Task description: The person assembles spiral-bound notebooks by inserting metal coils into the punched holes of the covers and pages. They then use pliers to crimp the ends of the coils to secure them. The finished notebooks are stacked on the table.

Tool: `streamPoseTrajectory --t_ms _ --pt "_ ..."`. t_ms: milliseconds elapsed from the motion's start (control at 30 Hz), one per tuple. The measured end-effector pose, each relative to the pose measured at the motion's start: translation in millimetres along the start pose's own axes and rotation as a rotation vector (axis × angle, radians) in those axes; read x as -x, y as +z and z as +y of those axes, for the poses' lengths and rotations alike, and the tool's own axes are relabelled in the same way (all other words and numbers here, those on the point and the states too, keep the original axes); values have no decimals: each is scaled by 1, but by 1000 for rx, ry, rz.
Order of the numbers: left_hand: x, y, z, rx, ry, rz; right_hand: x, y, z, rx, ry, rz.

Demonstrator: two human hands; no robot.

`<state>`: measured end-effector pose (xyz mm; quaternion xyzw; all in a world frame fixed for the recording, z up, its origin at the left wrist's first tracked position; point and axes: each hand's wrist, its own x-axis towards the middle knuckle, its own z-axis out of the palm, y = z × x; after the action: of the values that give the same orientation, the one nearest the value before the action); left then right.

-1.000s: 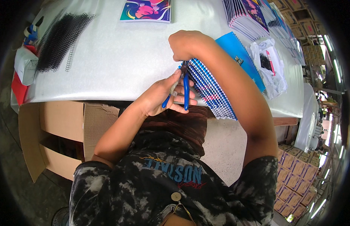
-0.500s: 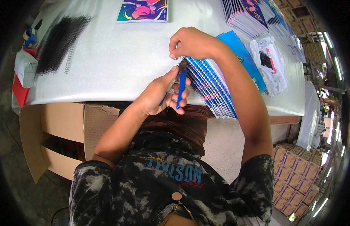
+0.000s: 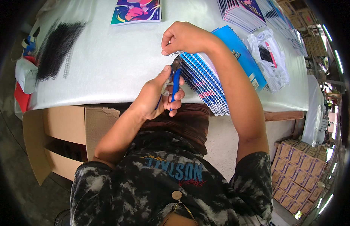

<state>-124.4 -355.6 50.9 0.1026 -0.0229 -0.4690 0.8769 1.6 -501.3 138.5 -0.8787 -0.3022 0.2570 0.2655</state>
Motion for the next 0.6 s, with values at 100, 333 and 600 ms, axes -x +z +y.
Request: streamPoseTrajectory --t_ms 100,333,600 --pt "4 34 -1 -332 24 298 -3 4 7 -14 -1 41" --pt "-10 24 3 -285 35 196 -2 3 7 -32 -2 77" --pt "-11 50 3 -509 23 373 -8 7 11 -58 61 143"
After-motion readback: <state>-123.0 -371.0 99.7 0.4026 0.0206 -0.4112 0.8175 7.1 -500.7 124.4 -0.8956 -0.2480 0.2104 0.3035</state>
